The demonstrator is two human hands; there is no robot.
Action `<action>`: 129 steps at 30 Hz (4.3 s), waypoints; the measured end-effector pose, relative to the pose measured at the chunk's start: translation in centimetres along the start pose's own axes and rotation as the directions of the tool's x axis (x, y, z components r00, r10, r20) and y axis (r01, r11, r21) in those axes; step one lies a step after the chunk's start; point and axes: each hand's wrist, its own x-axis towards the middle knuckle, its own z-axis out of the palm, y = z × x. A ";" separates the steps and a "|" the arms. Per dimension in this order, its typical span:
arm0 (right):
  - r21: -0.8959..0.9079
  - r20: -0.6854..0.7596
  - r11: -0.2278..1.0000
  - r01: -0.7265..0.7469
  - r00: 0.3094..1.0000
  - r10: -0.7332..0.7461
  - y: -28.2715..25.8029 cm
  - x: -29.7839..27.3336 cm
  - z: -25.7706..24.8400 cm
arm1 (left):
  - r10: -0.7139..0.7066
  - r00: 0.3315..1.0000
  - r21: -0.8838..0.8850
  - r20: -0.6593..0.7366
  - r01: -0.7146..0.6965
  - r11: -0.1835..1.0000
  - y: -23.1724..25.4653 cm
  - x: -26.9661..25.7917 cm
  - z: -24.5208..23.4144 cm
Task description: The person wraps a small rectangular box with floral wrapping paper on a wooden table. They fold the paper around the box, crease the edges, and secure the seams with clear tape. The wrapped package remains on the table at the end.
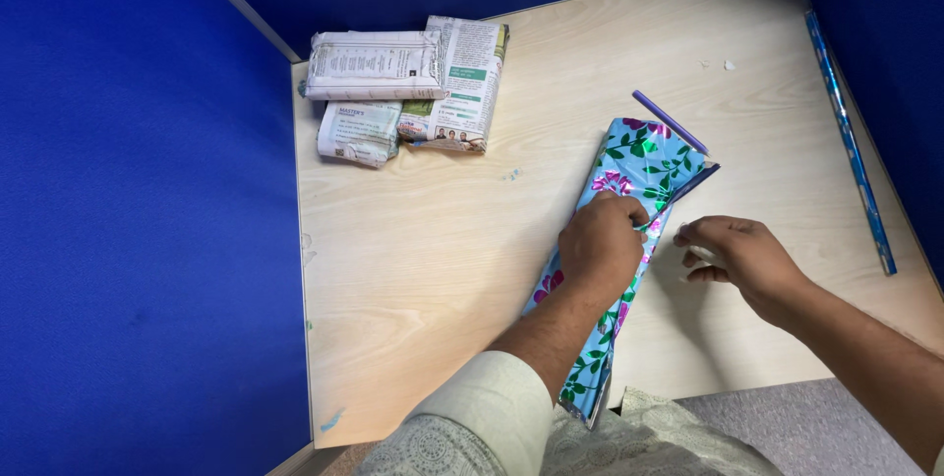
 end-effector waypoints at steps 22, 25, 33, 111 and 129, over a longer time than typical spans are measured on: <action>-0.193 0.195 0.980 0.046 0.981 -0.008 0.6 1.7 0.4 | 0.116 0.982 0.005 0.150 -0.118 0.993 -1.1 1.2 -0.3; -0.255 0.170 0.965 0.067 0.985 -0.023 0.8 1.9 0.3 | 0.064 0.974 0.022 0.217 -0.071 0.997 -1.0 1.9 -0.5; -0.262 0.215 0.958 0.115 0.975 -0.059 1.0 1.2 0.4 | -0.013 0.946 -0.039 0.325 0.027 0.999 -1.8 3.1 0.3; 0.422 0.029 0.883 -0.204 0.977 0.211 -7.8 -5.6 3.0 | 0.211 0.950 0.245 0.232 -0.267 0.932 -1.0 -0.1 0.9; 0.202 0.126 0.978 -0.048 0.992 0.023 -6.7 -3.5 3.6 | 0.215 0.969 -0.117 0.120 -0.201 0.973 -1.6 0.1 -1.1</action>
